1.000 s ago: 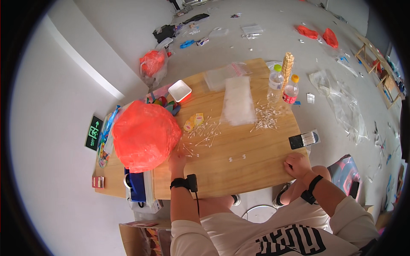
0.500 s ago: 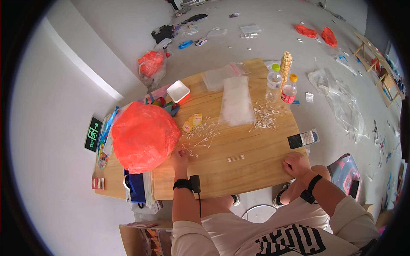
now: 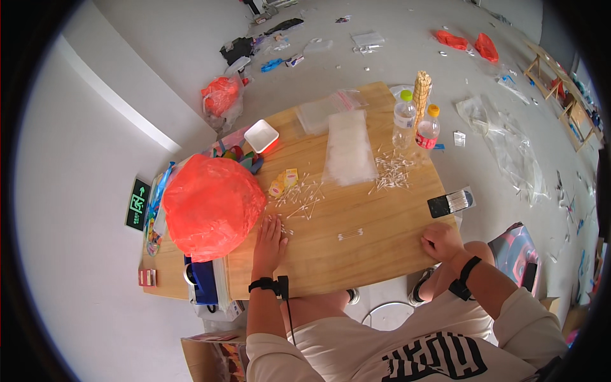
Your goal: The person is counting and placing medical swabs or sticks into small plastic packets.
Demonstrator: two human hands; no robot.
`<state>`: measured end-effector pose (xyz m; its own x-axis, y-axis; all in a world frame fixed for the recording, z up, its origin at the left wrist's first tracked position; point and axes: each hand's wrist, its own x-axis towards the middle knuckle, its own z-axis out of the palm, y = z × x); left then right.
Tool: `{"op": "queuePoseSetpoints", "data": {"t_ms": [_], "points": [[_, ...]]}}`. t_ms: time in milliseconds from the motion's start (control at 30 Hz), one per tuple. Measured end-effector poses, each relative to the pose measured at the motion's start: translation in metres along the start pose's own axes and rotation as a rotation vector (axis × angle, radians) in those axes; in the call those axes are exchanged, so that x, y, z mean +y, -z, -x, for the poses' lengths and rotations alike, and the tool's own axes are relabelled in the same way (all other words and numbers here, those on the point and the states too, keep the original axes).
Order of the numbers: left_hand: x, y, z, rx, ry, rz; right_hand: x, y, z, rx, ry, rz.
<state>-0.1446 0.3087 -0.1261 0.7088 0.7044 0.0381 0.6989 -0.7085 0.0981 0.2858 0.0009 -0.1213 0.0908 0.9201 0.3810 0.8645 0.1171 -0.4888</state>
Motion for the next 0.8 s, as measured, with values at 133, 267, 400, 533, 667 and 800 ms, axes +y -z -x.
{"op": "queuePoseSetpoints", "data": {"t_ms": [133,267,400,533,667,800], "points": [[-0.001,-0.001,0.009,0.016,-0.006,0.004,0.002,-0.001,0.002,-0.015,0.000,0.008],[0.002,-0.003,0.019,0.048,0.018,0.072,0.001,0.000,0.002,-0.008,-0.016,0.021],[-0.003,-0.003,0.020,0.099,0.039,0.152,0.006,-0.005,0.005,-0.014,-0.013,0.027],[-0.008,-0.002,0.013,0.081,-0.023,0.128,0.006,-0.005,0.005,-0.012,0.004,0.016],[-0.008,-0.008,0.016,0.080,-0.066,0.082,0.006,-0.006,0.005,-0.017,-0.004,0.014],[0.002,-0.010,0.024,0.096,-0.048,0.146,0.008,-0.007,0.007,-0.017,-0.015,0.009]]}}
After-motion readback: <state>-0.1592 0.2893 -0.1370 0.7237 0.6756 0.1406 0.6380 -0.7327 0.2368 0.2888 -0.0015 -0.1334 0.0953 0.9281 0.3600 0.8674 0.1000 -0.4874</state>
